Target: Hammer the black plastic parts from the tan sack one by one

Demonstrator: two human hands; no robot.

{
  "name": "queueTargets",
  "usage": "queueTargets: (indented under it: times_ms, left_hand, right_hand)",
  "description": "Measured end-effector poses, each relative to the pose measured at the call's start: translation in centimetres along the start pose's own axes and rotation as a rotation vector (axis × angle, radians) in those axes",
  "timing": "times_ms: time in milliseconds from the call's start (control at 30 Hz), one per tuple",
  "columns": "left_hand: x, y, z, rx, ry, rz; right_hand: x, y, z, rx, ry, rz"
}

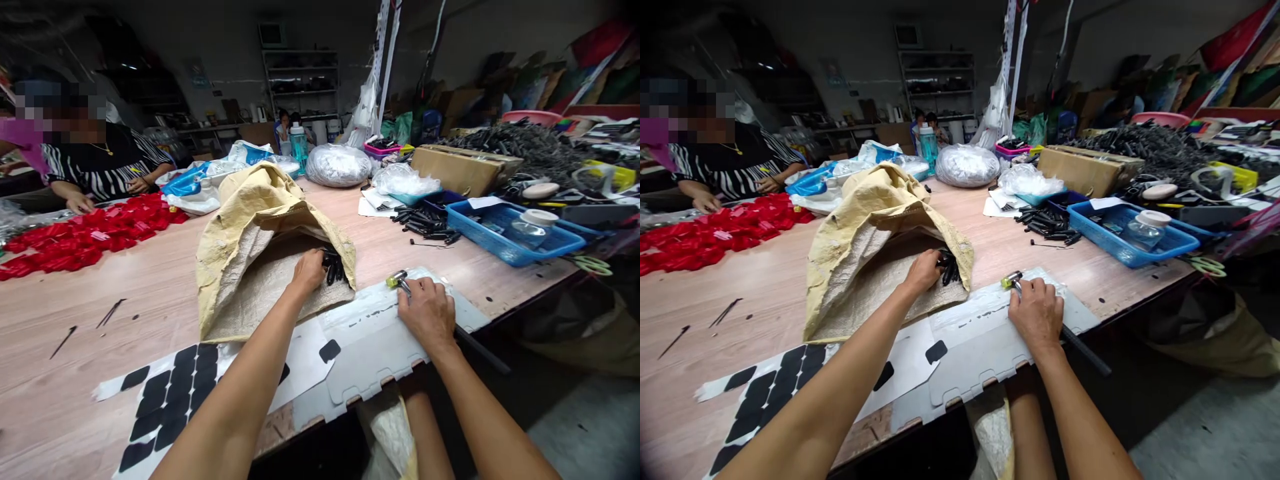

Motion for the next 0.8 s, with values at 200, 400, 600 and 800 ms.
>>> queueTargets:
  times_ms: [200, 400, 600, 800]
  left_hand:
    - [-1.7, 1.9, 3.7, -0.075, 0.041, 0.024]
    - [-2.8, 3.7, 12.4, -0.038, 0.012, 0.519]
    - [-3.2, 1.0, 17.6, 0.025, -0.038, 0.473]
    - [-3.1, 0.6, 17.7, 0.060, -0.100, 0.440]
  right_hand:
    - [-0.1, 0.1, 0.2, 0.009, 0.000, -0.001]
    - [-0.1, 0.0, 0.2, 0.003, -0.009, -0.021]
    - [0.3, 0.8, 0.7, 0.032, -0.061, 0.008]
    - [1.1, 2.1, 1.1, -0.063, -0.105, -0.125]
Point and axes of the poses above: each hand's wrist, its own z-axis away from the middle knuckle, its own y-axis out of the back of the hand, x = y × z, the point moved 3 cm from there along -z, towards the middle knuckle, and after that the axes turned 12 degrees about -z, right-handed, at the moved point
